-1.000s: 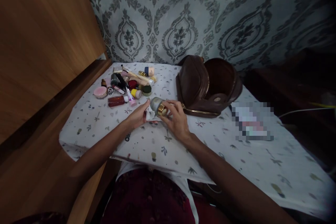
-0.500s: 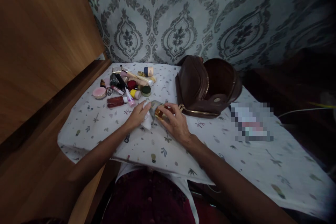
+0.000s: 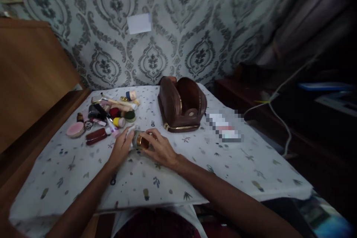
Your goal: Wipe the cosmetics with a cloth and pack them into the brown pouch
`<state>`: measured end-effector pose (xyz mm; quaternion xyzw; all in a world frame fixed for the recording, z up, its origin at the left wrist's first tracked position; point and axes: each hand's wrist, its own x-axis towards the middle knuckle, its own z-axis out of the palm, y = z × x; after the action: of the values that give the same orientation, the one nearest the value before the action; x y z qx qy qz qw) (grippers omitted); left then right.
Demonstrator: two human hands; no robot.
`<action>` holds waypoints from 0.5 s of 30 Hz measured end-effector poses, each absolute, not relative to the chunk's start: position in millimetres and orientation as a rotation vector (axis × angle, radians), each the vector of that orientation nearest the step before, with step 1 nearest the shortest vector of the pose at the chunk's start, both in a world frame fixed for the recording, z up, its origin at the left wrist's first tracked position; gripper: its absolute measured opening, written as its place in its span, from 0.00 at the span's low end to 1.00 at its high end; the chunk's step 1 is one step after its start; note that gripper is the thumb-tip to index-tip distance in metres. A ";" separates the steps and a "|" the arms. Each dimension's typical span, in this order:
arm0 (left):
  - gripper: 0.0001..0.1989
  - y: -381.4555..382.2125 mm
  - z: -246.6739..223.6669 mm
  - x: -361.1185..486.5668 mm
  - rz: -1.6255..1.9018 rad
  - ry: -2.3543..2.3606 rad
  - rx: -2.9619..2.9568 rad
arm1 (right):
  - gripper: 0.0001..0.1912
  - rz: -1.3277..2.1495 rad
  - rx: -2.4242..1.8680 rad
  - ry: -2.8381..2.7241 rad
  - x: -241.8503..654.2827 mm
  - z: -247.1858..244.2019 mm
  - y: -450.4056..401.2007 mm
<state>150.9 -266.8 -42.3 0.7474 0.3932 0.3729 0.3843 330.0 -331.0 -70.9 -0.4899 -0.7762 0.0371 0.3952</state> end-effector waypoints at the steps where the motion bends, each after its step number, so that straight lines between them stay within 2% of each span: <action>1: 0.21 -269.0 -41.2 152.2 0.947 1.016 1.904 | 0.27 0.079 -1.270 -1.943 331.6 -68.7 -331.4; 5: 0.21 -279.7 -38.3 158.1 0.889 1.032 1.891 | 0.28 0.013 -1.295 -1.771 349.6 -47.8 -333.5; 9: 0.21 -283.2 -38.1 162.8 0.824 1.018 1.927 | 0.27 -0.138 -1.304 -1.561 391.9 -1.9 -334.6; 15: 0.21 -278.5 -38.3 164.9 0.794 1.033 1.964 | 0.29 -0.325 -1.645 -1.473 470.8 71.0 -322.3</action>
<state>164.9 -278.5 -38.3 0.7699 0.4050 0.3114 0.3824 470.8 -322.3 71.0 -0.6622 -0.5928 -0.1308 0.4392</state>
